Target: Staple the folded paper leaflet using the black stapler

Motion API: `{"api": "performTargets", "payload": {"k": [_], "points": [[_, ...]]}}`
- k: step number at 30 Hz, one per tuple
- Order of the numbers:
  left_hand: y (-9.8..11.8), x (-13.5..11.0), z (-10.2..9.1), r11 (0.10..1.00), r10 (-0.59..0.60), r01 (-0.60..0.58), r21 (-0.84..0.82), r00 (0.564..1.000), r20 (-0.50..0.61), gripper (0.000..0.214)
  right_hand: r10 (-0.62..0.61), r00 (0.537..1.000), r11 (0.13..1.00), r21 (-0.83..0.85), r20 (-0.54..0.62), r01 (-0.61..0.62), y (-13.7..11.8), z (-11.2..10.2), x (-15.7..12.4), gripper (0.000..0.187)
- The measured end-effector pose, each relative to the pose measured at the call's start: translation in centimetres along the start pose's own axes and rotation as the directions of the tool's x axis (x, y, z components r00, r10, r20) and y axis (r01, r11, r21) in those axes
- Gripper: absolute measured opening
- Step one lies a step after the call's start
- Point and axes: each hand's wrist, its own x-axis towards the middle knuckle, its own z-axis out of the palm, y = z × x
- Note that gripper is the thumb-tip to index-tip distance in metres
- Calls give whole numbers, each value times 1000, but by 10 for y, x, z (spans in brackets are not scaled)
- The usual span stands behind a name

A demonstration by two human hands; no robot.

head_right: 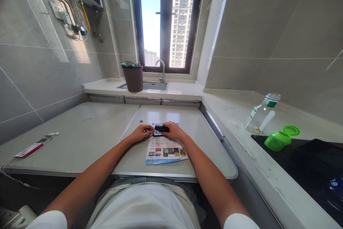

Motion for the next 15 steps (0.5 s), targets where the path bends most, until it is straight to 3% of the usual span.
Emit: {"api": "performTargets", "payload": {"k": [9,15], "points": [[-8,4,-3,913,-192,153,-377,979,-67,43,-98,983,982,-174,-152,71,-15,-7,2,29],[-9,3,0,675,-329,305,-671,939,96,52,-198,964,945,-297,-175,141,-19,-8,2,36]]}}
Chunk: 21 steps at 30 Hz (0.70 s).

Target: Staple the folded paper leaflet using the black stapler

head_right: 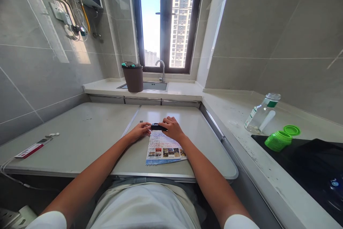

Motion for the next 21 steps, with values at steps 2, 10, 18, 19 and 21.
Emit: {"api": "performTargets", "payload": {"k": [2,10,18,19,21], "points": [[1,0,0,994,-39,40,-98,999,9,47,-54,998,998,-44,-34,52,-1,0,0,36],[4,1,-2,939,-157,152,-310,988,9,19,-317,929,926,-274,-190,260,-15,1,3,34],[1,2,-7,898,-202,210,-387,977,62,15,-365,912,890,-357,-188,283,-19,4,4,35],[1,3,-7,896,-207,212,-390,977,55,15,-366,911,889,-360,-192,282,-19,4,4,34],[1,3,-8,893,-213,214,-396,976,47,15,-370,909,886,-366,-190,284,-18,4,4,34]]}}
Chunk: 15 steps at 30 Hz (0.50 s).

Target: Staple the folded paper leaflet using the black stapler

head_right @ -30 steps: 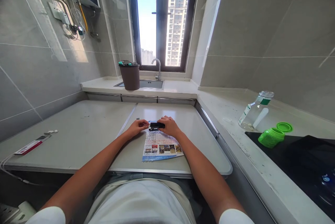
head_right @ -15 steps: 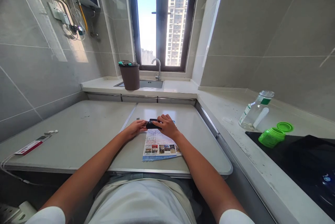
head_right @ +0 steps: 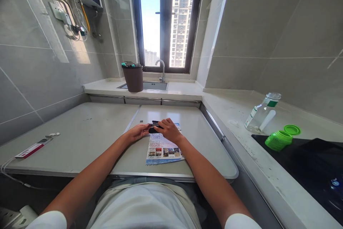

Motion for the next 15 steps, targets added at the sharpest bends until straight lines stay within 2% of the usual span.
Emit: {"api": "performTargets", "payload": {"k": [15], "points": [[1,0,-2,1000,1,-1,-15,1000,-10,15,-35,999,999,-28,-3,35,-3,2,2,35]]}}
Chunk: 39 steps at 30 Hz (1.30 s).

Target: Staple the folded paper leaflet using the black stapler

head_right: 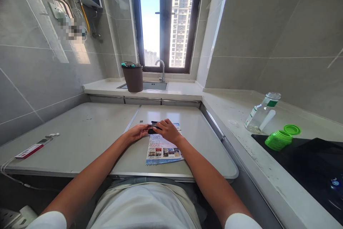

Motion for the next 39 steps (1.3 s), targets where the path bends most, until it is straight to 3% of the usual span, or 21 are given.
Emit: {"api": "performTargets", "payload": {"k": [15,23,26,31,34,39], "points": [[2,0,2,999,-33,33,3,998,-61,8,55,998,997,45,42,-57,4,-3,-1,44],[1,-1,0,997,-29,35,65,996,-84,15,202,972,974,78,121,-212,9,-10,-2,38],[1,-2,-1,997,-12,18,82,998,-67,24,345,926,919,145,154,-366,12,-10,-5,31],[3,-2,1,994,61,-54,100,995,-73,20,562,759,715,268,331,-646,14,-8,-7,16],[3,-1,1,991,100,-93,97,993,-65,20,571,692,643,283,441,-711,15,-7,-8,17],[2,0,-1,986,131,-124,111,990,-58,22,525,662,666,227,535,-711,15,-7,-6,19]]}}
